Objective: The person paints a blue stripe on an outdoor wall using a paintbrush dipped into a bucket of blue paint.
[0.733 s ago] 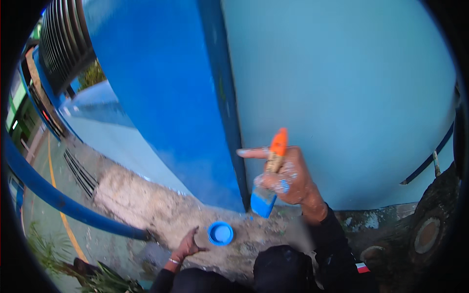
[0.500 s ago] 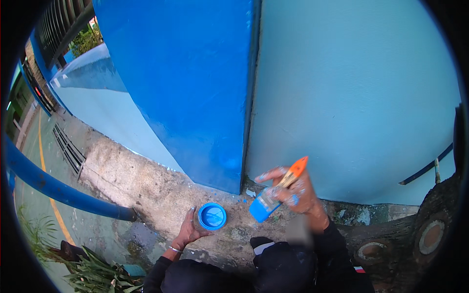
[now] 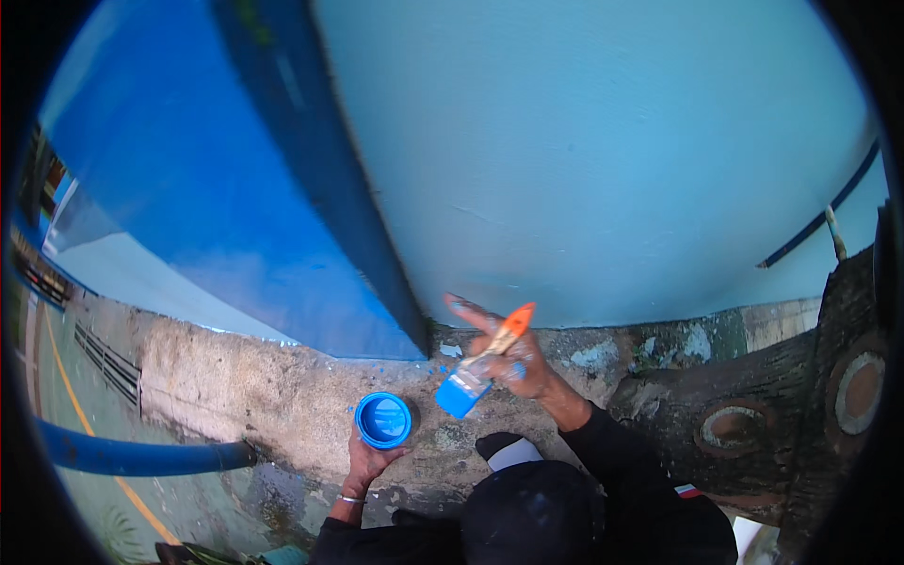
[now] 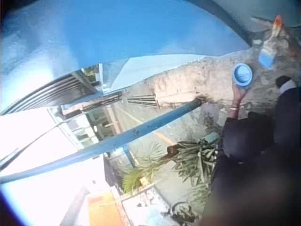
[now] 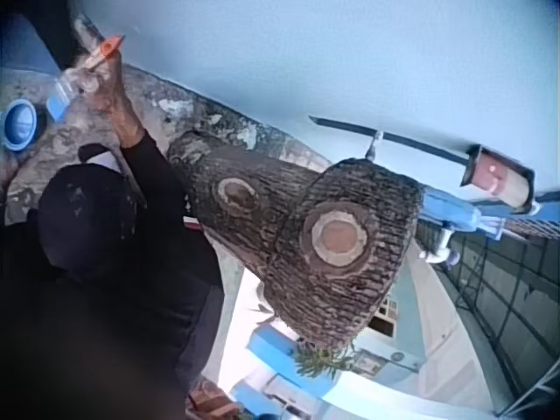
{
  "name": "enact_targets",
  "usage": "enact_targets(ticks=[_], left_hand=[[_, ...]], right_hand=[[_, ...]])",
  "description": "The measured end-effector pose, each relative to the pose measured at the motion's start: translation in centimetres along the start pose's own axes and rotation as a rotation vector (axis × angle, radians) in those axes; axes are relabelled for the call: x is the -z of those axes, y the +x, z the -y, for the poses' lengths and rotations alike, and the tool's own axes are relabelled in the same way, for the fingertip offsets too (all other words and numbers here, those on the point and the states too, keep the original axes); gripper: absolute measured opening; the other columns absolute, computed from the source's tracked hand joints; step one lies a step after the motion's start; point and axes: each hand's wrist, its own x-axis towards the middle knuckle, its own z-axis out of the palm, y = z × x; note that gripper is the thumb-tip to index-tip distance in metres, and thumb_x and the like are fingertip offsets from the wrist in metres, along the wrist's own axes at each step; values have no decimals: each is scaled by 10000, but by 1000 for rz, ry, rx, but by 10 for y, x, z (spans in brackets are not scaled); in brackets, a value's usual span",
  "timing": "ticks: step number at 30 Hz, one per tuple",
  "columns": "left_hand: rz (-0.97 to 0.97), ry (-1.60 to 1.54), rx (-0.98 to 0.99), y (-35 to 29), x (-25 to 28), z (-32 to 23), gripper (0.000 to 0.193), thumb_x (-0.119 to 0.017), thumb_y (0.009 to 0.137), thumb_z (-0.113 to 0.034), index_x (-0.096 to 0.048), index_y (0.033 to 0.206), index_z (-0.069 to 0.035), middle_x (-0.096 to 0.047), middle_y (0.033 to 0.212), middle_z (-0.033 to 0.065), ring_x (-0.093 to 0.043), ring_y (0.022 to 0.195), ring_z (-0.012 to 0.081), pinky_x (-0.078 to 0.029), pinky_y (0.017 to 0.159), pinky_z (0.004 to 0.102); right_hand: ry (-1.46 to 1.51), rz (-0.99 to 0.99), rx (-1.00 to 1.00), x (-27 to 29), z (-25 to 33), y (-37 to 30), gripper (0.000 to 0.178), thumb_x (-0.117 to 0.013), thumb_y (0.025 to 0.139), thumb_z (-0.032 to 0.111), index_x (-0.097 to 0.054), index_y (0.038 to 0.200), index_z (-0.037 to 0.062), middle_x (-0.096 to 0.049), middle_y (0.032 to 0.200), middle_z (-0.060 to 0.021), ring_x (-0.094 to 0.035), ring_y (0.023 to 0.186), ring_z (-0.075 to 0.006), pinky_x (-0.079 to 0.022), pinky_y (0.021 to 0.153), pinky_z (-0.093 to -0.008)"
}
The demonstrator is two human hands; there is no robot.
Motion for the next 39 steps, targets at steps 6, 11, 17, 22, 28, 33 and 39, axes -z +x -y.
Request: enact_targets(ticks=[6,11,17,22,28,33,39], left_hand=[[38,-27,61,-3,15,-12,1185,-1047,585,-211,-331,1507,-9,-538,1449,154,-571,1322,297,-476,1132,407],[-29,169,34,-17,32,-9,1307,-1050,569,-222,-251,1573,28,-481,1517,188,-482,1422,311,-393,1209,421],[-28,292,83,-16,39,-17,1335,-1058,542,-236,-259,1571,52,-456,1552,208,-443,1461,321,-334,1247,429],[52,171,122,-2,29,-23,1304,-1055,552,-210,-266,1566,13,-508,1492,162,-518,1389,305,-431,1183,426],[25,-30,101,4,4,-6,1162,-1062,551,-221,-377,1468,-19,-591,1385,112,-606,1275,275,-500,1109,426],[-51,60,76,1,-5,22,1157,-1067,558,-337,-412,1455,-13,-593,1380,129,-599,1279,279,-483,1111,431],[-113,-22,56,-1,-18,44,1228,-1072,546,-343,-356,1487,-13,-559,1416,141,-568,1316,285,-459,1136,443]], right_hand=[[-607,192,16,-40,-27,22,917,-682,824,96,-288,1650,39,-321,1693,-218,-702,886,-311,-560,807,-422],[-690,166,-106,-21,-96,-6,933,-657,803,76,-271,1653,75,-344,1663,-239,-679,1125,-450,-551,956,-480],[-678,110,-110,-4,-101,-8,957,-658,810,65,-225,1663,68,-256,1705,-212,-623,1223,-483,-549,1007,-492],[-530,163,-124,-24,-85,6,918,-645,817,102,-269,1655,77,-341,1662,-237,-648,1183,-455,-556,974,-477],[-516,-80,-68,33,-195,-60,811,-652,790,78,-441,1569,-10,-733,1251,-195,-732,806,-270,-571,789,-414],[-260,-55,-581,30,-136,-23,769,-673,824,107,-483,1566,36,-744,849,-60,-623,646,-133,-515,646,-315],[152,-235,-715,-13,-201,-23,682,-641,846,80,-533,1513,-11,-642,805,-21,-513,537,-101,-412,472,-296]])
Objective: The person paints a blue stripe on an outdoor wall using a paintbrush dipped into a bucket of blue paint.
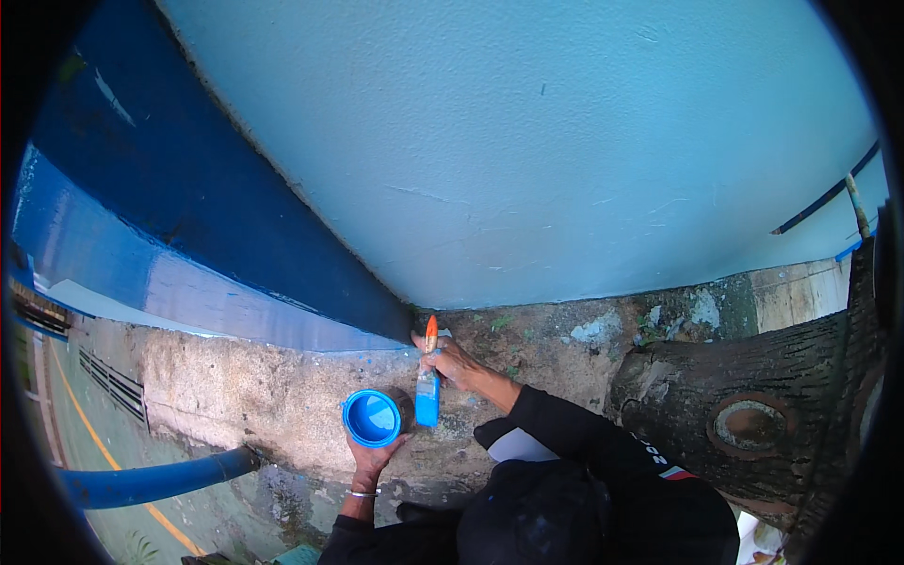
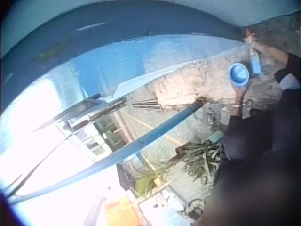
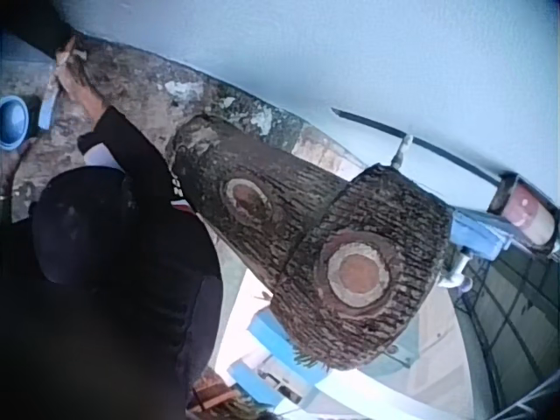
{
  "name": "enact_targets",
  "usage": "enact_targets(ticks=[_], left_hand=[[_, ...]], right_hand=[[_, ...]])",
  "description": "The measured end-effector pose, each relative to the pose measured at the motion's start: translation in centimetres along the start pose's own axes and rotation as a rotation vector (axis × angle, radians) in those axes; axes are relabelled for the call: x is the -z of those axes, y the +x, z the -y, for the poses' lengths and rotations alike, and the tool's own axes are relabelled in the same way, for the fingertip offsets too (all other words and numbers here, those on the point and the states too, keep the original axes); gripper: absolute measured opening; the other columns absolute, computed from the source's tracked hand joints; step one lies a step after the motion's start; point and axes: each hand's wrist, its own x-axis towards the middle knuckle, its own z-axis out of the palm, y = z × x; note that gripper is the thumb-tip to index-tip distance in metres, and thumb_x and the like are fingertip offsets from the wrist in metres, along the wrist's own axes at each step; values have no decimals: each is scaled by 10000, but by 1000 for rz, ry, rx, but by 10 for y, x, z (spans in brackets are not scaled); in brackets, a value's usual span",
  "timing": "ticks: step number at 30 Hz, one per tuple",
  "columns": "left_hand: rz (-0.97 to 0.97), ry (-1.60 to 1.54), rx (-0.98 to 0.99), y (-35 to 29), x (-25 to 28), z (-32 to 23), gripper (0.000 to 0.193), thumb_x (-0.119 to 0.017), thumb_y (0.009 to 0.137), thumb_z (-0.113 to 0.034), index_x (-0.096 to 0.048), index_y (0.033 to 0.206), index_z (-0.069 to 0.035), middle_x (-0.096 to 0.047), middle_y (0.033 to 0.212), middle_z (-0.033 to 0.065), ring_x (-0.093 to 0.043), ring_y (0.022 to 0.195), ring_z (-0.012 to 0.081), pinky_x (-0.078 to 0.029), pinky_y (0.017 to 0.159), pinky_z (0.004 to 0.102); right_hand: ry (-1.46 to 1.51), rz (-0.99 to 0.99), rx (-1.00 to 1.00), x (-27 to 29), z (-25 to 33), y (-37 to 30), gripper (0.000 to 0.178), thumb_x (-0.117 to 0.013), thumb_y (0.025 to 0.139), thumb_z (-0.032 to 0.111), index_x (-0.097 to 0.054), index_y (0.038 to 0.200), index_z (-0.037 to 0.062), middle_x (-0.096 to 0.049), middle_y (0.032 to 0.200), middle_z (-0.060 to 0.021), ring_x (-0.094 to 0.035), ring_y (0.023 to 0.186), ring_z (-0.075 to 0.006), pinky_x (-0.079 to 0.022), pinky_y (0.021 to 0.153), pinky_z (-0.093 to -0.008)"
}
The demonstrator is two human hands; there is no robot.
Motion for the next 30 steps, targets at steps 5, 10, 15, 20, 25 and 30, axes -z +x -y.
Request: enact_targets(ticks=[5,10,15,20,25,30], left_hand=[[-70,-46,-100,1,-2,-11,1261,-1074,535,-366,-336,1498,-20,-554,1424,139,-559,1326,293,-445,1150,451],[-120,7,-121,6,-11,-30,1147,-1049,566,-310,-383,1460,-39,-574,1398,138,-579,1306,282,-461,1130,442],[-84,-54,-145,10,-22,-67,1118,-1043,564,-314,-407,1445,-49,-599,1364,132,-611,1263,273,-490,1098,445],[-34,-120,-178,12,-35,-77,917,-1002,613,-345,-561,1364,-58,-671,1303,109,-671,1184,262,-523,1048,409],[10,31,-236,20,-37,-111,847,-975,636,-368,-600,1334,-69,-692,1260,127,-675,1174,293,-520,1042,407],[-27,29,-233,14,-36,-96,842,-961,638,-406,-609,1320,-60,-680,1269,142,-663,1183,304,-507,1038,424]], right_hand=[[186,120,86,25,52,-46,586,-590,827,37,-651,1409,17,-758,1203,-101,-567,651,-69,-445,523,-245],[44,88,188,46,82,-82,434,-594,801,22,-703,1218,-26,-716,1286,-167,-681,874,-134,-568,701,-286],[-173,175,441,-3,93,-106,317,-793,867,97,-729,1161,-7,-722,1225,-151,-726,948,-203,-603,792,-312],[-819,242,625,-60,124,-108,315,-794,874,169,-757,1155,32,-753,1089,-184,-736,992,-334,-585,887,-392],[-985,245,523,-76,98,-88,346,-789,856,216,-757,1137,18,-750,1055,-199,-726,934,-383,-583,839,-452],[-1182,282,376,-86,87,-76,344,-757,845,185,-752,1137,2,-741,1077,-220,-712,990,-420,-571,868,-483]])
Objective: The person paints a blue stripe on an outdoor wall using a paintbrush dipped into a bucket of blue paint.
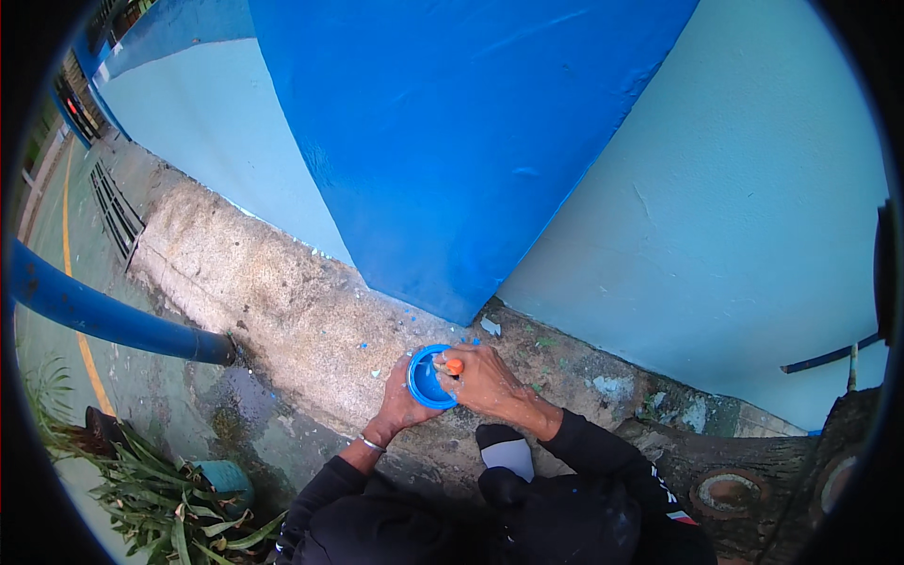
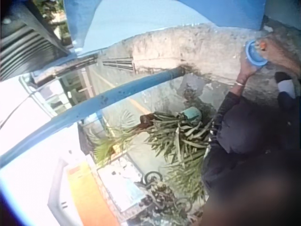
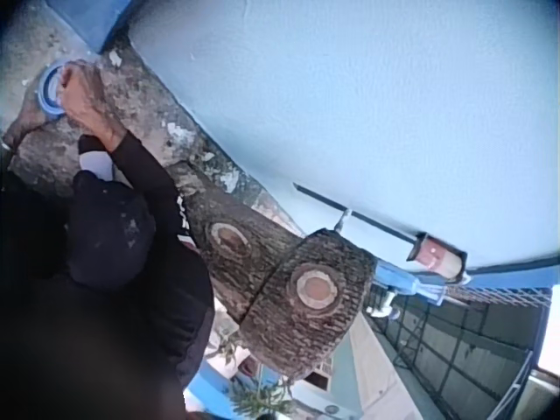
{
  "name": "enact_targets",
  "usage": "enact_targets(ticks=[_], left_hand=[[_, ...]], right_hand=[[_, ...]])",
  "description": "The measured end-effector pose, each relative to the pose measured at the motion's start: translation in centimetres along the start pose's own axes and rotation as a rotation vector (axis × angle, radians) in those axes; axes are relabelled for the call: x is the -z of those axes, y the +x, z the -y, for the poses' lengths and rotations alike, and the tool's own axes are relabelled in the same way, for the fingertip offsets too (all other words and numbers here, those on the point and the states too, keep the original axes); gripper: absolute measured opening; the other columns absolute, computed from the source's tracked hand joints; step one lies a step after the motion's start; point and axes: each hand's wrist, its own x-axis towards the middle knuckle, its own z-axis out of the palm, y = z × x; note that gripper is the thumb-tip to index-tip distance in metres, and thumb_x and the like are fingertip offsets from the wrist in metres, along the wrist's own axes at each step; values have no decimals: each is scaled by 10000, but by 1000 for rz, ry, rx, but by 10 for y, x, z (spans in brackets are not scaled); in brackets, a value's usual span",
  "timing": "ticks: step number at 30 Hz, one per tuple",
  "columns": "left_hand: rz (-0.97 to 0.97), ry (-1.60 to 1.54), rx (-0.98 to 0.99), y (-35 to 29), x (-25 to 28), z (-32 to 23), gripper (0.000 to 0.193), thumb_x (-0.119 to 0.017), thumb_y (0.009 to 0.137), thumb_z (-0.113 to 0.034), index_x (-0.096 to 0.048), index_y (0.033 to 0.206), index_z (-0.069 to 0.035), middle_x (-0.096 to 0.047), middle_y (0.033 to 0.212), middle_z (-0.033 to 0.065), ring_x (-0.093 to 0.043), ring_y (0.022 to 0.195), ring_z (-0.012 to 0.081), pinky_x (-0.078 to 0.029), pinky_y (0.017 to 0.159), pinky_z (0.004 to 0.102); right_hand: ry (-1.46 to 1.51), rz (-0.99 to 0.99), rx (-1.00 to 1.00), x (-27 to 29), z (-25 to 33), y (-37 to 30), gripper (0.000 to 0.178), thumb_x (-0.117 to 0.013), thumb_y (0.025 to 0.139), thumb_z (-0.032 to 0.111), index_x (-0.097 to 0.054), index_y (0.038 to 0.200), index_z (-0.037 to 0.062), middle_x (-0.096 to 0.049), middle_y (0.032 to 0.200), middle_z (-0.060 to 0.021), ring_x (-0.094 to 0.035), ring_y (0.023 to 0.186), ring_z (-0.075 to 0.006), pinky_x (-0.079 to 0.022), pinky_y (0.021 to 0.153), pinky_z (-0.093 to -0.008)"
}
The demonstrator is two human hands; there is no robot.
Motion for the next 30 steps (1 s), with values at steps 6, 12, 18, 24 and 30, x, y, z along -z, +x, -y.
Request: enact_targets(ticks=[6,12,18,24,30], left_hand=[[66,79,11,2,-7,15,957,-979,625,-402,-523,1393,-58,-646,1300,124,-647,1216,293,-479,1086,431],[83,-2,42,1,-6,21,980,-997,598,-330,-503,1395,-45,-647,1298,120,-650,1207,273,-513,1056,423],[16,-115,41,-1,-14,21,995,-1011,592,-270,-472,1397,-44,-646,1301,122,-654,1195,251,-535,1036,417],[-64,-47,24,-3,-17,19,992,-1021,592,-273,-457,1373,-34,-644,1272,124,-654,1170,250,-529,1025,419],[-48,-6,38,-19,-8,61,1105,-1040,573,-283,-394,1435,-38,-584,1335,135,-601,1234,280,-485,1078,439]], right_hand=[[15,-21,11,-1,-7,4,347,-766,836,181,-754,1130,-5,-752,1081,-213,-728,978,-400,-580,858,-460],[229,-208,-25,25,-20,-18,345,-817,813,176,-766,1107,3,-780,999,-179,-770,899,-306,-596,810,-389],[249,-323,-95,23,-41,-38,298,-809,831,176,-772,1074,8,-785,973,-170,-772,866,-295,-596,801,-396],[327,-460,-187,31,-57,-58,258,-800,878,144,-763,1088,0,-783,974,-160,-767,837,-246,-607,754,-382],[1750,-672,-326,-4,-108,-61,298,-676,975,43,-642,1269,3,-715,1145,-132,-712,944,-243,-616,802,-387]])
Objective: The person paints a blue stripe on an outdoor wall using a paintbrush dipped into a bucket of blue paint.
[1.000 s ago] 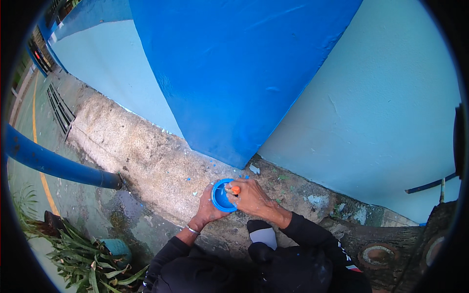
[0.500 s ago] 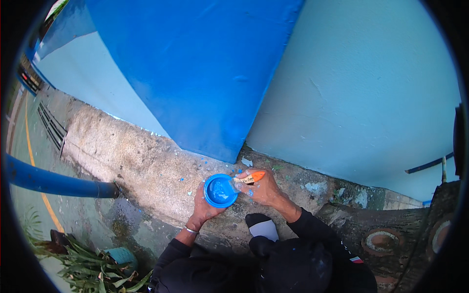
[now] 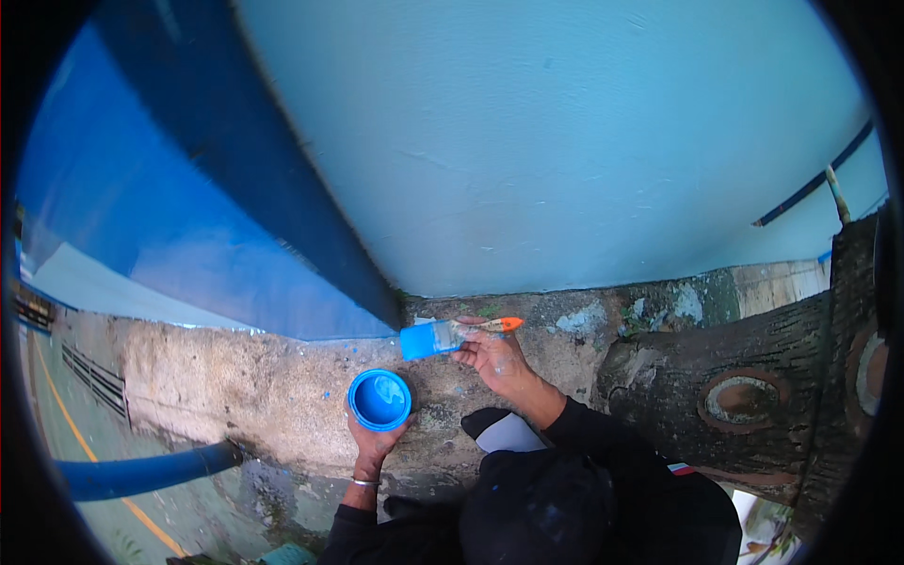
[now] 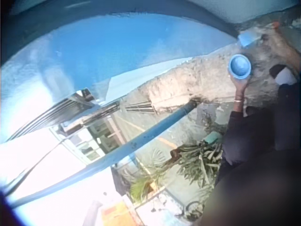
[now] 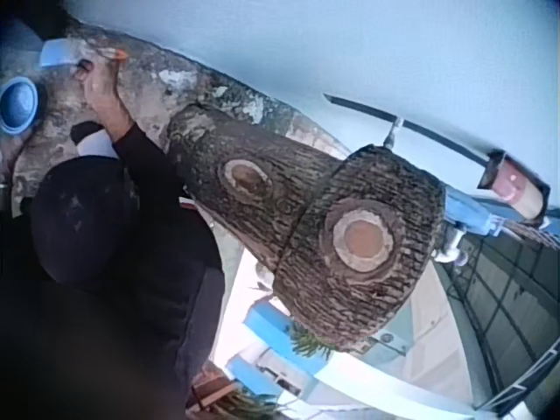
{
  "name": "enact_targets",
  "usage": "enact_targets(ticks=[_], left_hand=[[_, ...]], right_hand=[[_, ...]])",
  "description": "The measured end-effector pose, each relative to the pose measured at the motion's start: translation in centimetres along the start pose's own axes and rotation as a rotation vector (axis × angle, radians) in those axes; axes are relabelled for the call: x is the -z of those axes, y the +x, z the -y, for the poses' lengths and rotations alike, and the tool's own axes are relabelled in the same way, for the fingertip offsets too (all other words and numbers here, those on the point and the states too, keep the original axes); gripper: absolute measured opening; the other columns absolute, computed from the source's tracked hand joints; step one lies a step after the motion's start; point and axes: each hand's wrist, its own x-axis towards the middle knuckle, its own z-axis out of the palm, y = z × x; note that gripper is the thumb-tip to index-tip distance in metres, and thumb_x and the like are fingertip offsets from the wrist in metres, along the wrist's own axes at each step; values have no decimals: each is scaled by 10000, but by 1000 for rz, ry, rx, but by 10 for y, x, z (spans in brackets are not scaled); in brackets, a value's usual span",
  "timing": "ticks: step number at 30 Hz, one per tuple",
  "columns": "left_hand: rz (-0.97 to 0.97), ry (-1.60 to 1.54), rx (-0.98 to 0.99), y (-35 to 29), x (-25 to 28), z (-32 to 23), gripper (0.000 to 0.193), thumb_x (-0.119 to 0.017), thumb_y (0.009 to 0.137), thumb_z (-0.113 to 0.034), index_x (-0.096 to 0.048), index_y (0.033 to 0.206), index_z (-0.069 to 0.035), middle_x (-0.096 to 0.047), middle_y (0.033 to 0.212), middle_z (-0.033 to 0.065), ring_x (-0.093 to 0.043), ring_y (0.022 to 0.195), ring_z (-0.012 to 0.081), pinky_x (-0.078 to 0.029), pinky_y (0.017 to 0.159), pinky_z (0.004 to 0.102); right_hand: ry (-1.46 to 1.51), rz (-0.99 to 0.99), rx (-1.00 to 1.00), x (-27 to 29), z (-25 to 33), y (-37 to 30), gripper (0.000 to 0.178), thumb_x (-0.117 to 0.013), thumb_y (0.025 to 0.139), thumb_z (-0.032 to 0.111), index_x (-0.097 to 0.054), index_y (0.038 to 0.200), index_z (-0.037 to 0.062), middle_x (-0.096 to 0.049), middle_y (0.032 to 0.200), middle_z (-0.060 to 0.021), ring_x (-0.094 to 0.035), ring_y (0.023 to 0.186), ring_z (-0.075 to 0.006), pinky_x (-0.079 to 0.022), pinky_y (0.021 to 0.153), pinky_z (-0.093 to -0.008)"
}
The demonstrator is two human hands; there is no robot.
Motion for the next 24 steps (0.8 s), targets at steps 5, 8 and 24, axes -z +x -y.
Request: enact_targets(ticks=[5,8,24], left_hand=[[36,-21,87,-11,13,5,1147,-1054,572,-302,-369,1451,-30,-551,1383,140,-572,1270,278,-459,1105,450],[74,24,108,-15,24,8,1177,-1060,572,-348,-358,1460,-24,-548,1395,139,-568,1279,284,-462,1102,442],[332,116,267,-2,50,-34,1023,-1052,599,-265,-471,1404,-20,-667,1295,105,-664,1177,247,-540,1037,400]], right_hand=[[281,-69,11,41,-35,33,305,-689,957,19,-654,1260,31,-714,1134,-101,-691,969,-218,-577,844,-366],[192,-136,77,34,-53,51,306,-710,945,16,-668,1247,46,-713,1135,-84,-683,949,-194,-561,825,-345],[-22,-148,400,-22,-25,47,358,-754,956,61,-643,1290,-8,-730,1092,-102,-699,879,-145,-579,725,-285]])
